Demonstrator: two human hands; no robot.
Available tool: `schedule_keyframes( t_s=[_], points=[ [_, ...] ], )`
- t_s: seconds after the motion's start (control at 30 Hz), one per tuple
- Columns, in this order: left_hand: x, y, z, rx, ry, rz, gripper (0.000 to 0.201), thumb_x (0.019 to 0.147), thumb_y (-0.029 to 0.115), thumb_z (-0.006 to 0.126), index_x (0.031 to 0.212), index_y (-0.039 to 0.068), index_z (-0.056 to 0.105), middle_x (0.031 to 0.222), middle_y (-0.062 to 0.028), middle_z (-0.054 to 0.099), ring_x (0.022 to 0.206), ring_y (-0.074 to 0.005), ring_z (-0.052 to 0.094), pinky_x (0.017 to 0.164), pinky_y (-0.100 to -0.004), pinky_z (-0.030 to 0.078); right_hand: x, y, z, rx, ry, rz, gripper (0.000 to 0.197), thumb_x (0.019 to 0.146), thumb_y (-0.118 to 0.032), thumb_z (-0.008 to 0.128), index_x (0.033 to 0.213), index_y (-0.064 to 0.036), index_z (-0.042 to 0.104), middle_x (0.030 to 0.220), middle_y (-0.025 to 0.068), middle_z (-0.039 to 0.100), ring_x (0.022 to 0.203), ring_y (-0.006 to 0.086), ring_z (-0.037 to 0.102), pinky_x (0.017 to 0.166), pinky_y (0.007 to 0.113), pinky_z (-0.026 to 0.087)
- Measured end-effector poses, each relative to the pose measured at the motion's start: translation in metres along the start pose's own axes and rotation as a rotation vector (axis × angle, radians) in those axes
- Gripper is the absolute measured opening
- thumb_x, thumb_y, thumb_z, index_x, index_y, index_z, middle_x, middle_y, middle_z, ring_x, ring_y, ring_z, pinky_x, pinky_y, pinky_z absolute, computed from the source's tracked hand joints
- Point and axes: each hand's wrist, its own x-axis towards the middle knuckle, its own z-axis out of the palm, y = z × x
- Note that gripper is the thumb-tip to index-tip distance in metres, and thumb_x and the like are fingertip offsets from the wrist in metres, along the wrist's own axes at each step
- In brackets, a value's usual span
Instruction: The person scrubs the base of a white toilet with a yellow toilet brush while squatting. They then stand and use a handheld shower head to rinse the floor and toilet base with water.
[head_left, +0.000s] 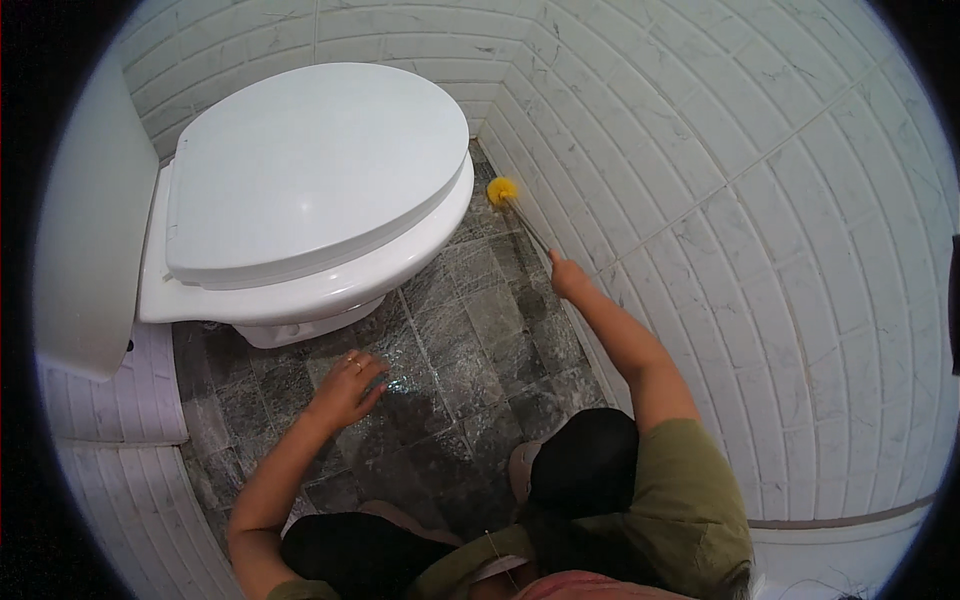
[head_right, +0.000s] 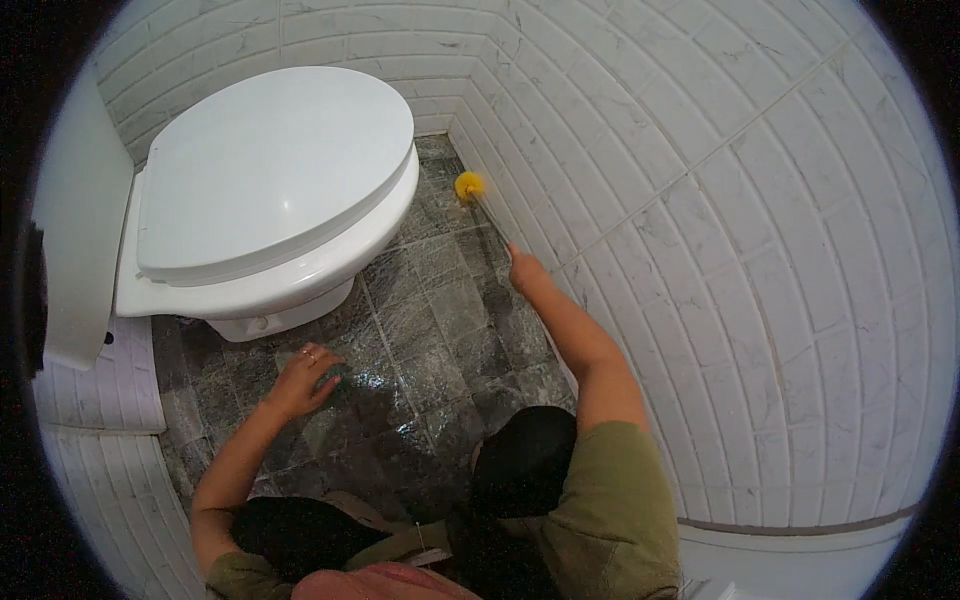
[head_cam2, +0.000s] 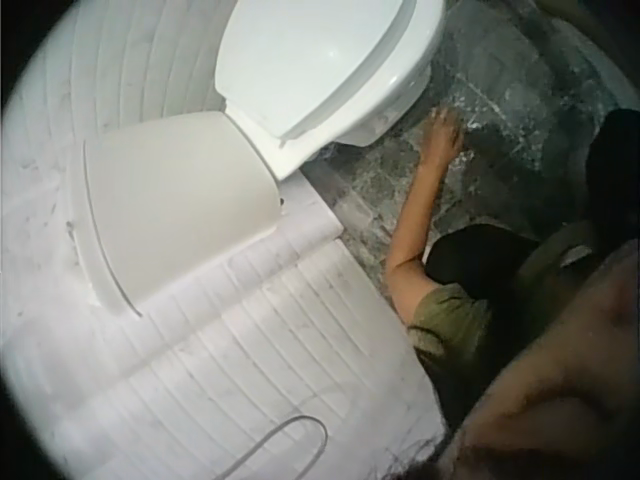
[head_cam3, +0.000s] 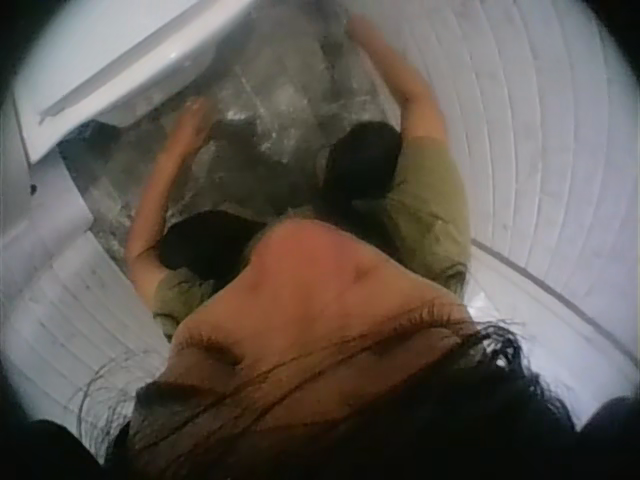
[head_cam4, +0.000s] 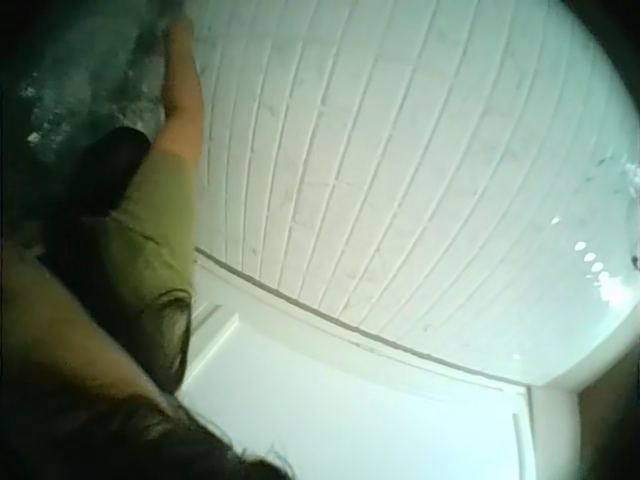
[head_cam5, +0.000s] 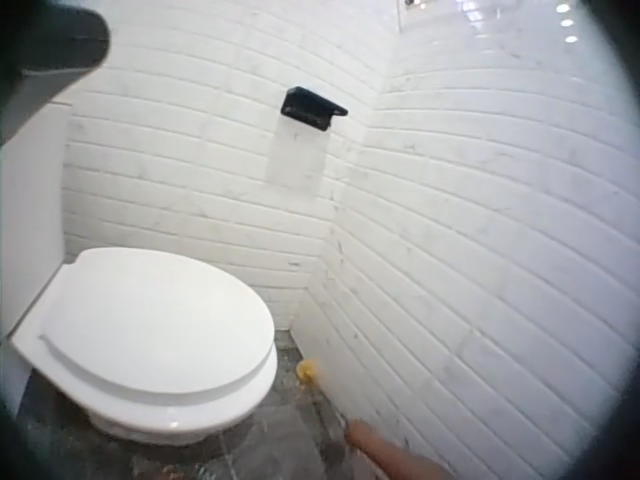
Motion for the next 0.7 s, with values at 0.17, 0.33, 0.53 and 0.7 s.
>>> schedule_keyframes(
  t_s=[0.17, 0.33, 0.53, 0.7],
  points=[
    [-0.006, -0.008, 0.004, 0.004, 0.099, 0.048, 0.026, 0.081, 0.009, 0.066, 0.106, 0.005, 0.06, 0.104, -0.0133, 0.059, 0.1, -0.0332, 0.057, 0.088, -0.0456, 0.046, -0.104, 0.03, 0.001, 0.009, -0.117, 0.052, 0.055, 0.091, -0.007, 0.04, 0.145, -0.0139, 0.028, 0.082, 0.0319, 0.062, 0.073, 0.0465, 0.061, 0.066, 0.056, 0.045],
    [-0.003, -0.019, 0.02, -0.051, 0.202, 0.108, 0.023, 0.079, 0.006, 0.068, 0.101, 0.006, 0.062, 0.097, -0.0113, 0.061, 0.088, -0.0312, 0.061, 0.077, -0.0413, 0.051, -0.317, 0.038, -0.027, 0.194, -0.323, 0.187, 0.062, 0.091, -0.015, 0.048, 0.147, -0.0107, 0.022, 0.079, 0.032, 0.06, 0.071, 0.0473, 0.06, 0.064, 0.054, 0.045],
    [0.001, -0.013, 0.02, -0.134, 0.277, 0.059, 0.01, 0.079, 0.002, 0.068, 0.088, 0.003, 0.066, 0.087, -0.0119, 0.062, 0.08, -0.0286, 0.064, 0.069, -0.0385, 0.053, -0.296, 0.021, -0.038, 0.189, -0.401, 0.281, 0.059, 0.093, -0.017, 0.046, 0.146, -0.0094, 0.025, 0.08, 0.0312, 0.06, 0.072, 0.0468, 0.06, 0.068, 0.053, 0.045],
    [-0.002, -0.006, 0.019, -0.125, 0.257, 0.01, 0.011, 0.078, 0.0, 0.068, 0.089, 0.002, 0.066, 0.089, -0.0127, 0.061, 0.081, -0.0292, 0.064, 0.07, -0.0375, 0.052, -0.146, 0.022, -0.009, 0.088, -0.247, 0.156, 0.053, 0.093, -0.007, 0.042, 0.144, -0.0144, 0.029, 0.085, 0.0301, 0.062, 0.077, 0.0455, 0.061, 0.069, 0.054, 0.046]
  ],
)
